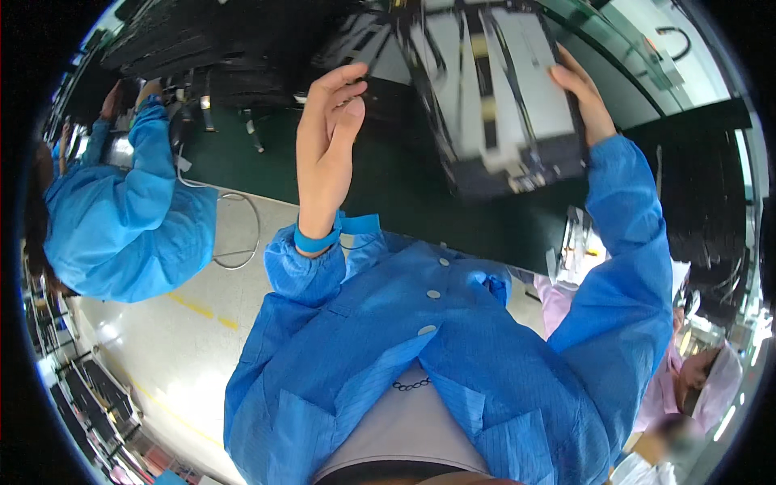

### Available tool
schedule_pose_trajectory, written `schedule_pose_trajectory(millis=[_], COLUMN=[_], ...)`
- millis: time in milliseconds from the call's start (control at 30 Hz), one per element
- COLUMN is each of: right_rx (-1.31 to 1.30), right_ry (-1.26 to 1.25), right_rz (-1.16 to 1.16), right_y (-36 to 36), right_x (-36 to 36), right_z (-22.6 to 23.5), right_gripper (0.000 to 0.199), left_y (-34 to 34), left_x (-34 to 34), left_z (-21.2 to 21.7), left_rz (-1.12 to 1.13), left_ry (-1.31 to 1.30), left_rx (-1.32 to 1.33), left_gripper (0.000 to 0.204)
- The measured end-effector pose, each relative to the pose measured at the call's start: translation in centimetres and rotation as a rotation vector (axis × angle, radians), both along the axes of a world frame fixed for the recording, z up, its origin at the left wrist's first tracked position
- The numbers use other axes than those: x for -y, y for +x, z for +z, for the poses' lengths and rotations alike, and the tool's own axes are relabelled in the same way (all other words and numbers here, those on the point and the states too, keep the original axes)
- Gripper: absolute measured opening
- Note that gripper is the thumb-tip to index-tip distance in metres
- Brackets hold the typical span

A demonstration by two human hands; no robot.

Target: Testing tablet components by connecting them to a test fixture and monitoring the screen output.

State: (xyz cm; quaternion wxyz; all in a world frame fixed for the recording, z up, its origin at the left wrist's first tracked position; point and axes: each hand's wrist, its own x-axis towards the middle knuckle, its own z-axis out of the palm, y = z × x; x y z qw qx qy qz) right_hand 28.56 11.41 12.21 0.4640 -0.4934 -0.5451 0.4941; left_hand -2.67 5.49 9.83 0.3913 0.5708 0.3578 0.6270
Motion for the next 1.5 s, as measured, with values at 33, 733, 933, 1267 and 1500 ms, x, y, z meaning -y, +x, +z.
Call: schedule_pose_trajectory(millis=[33,733,933,1267,1500], right_rx=[0.088,0.73,0.471,0.488,0.167], right_ry=[-0.004,0.053,0.307,0.081,-0.094], right_rz=[0.034,0.805,0.53,0.054,-0.207], right_y=[1.9,0.4,-2.8,2.1,3.8], right_x=[1.5,4.5,11.7,18.1,20.8], right_z=[-0.4,-6.2,-6.7,-6.1,-9.7], right_gripper=[0.067,0.053,0.072,0.02,0.029], left_y=[0.5,7.6,8.0,3.4,3.0], left_x=[0.8,4.4,3.6,2.7,1.6], left_z=[-0.1,-5.7,-5.1,-6.1,-8.0], left_rz=[-0.017,-0.333,-0.382,0.01,-0.053], left_ry=[-0.01,0.4,0.372,-0.169,-0.395], left_rx=[0.007,-1.228,-1.063,-0.769,-0.692], left_gripper=[0.025,0.029,0.018,0.034,0.038])
